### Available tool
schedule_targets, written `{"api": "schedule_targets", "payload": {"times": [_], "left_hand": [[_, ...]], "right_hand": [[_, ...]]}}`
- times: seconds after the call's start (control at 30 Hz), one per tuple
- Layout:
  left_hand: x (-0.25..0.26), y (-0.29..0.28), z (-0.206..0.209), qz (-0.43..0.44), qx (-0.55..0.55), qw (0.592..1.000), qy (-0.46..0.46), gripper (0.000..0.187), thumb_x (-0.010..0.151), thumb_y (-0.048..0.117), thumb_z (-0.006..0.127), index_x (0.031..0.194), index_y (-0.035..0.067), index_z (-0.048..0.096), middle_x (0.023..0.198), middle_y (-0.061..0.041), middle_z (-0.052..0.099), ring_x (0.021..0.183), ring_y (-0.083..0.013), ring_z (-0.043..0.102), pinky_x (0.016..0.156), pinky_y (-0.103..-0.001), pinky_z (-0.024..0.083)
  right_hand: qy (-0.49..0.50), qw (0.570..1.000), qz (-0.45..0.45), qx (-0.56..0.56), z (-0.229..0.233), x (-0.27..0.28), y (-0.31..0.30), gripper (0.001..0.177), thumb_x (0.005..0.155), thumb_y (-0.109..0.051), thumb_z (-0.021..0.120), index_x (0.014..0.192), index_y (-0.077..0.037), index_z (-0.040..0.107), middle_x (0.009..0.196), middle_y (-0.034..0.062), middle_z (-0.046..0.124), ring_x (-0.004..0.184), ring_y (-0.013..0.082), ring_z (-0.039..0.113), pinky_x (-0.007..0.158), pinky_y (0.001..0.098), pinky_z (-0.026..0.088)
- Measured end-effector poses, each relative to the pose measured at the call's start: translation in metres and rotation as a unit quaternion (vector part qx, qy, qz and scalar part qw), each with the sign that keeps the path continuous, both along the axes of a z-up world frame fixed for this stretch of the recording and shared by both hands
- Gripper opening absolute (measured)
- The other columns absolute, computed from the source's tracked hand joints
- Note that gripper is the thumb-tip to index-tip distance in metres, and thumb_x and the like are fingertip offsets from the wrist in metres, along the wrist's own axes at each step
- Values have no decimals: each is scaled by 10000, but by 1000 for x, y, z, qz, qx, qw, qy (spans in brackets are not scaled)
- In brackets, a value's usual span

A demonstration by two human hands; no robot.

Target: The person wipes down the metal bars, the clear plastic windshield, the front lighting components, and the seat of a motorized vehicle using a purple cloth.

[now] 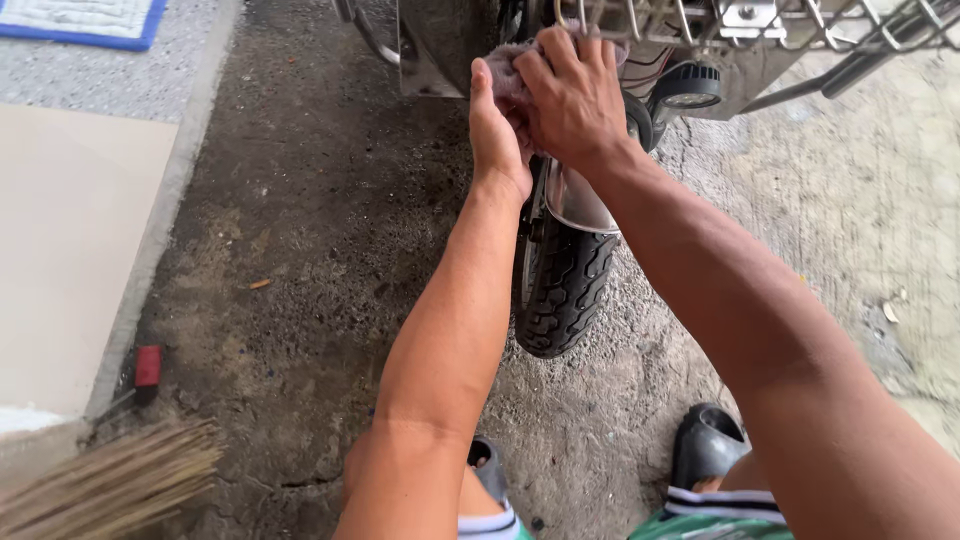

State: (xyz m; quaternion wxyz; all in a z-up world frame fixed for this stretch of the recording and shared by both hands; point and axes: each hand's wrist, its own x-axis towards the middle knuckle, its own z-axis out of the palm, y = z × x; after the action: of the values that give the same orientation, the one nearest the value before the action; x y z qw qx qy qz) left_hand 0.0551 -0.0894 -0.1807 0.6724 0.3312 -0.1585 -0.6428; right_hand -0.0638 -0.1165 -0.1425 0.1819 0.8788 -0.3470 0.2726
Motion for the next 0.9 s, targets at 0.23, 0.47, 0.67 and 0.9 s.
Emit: {"api": "schedule_targets", "payload": {"times": [0.23,0.47,0.67,0.9], "left_hand": [[-19,21,-13,65,-37,990,-122,734,948,577,498,1471,64,456,1444,-158,572,1193,-262,622,954,-434,493],[-93,49,34,177,-152,856,-462,492,987,469,557,1203,45,680,1190,-135,746,1132,-263,729,993,-450,586],[-145,39,54,1,-49,840,-540,520,969,418,471,1210,5,675,1152,-194,755,1070,-339,732,900,-446,566],[-159,18,2,165,-150,699,-680,457,999,263,613,1363,-15,597,1294,-239,707,1194,-359,702,1018,-440,568]], "right_hand": [[-242,963,76,92,10,-30,12,395,945,-35,714,1330,-56,630,1306,175,587,1259,411,551,1059,514,484],[-346,937,25,-49,19,-113,51,412,967,-71,740,1351,-68,592,1387,166,565,1359,385,531,1133,481,457],[-243,966,-66,-59,-43,-132,-1,423,990,-207,735,1394,-108,659,1432,229,478,1295,449,453,1082,530,410],[-618,703,140,323,-62,-184,-26,202,1181,-164,627,1294,-11,695,1015,100,667,833,175,573,775,326,496]]}}
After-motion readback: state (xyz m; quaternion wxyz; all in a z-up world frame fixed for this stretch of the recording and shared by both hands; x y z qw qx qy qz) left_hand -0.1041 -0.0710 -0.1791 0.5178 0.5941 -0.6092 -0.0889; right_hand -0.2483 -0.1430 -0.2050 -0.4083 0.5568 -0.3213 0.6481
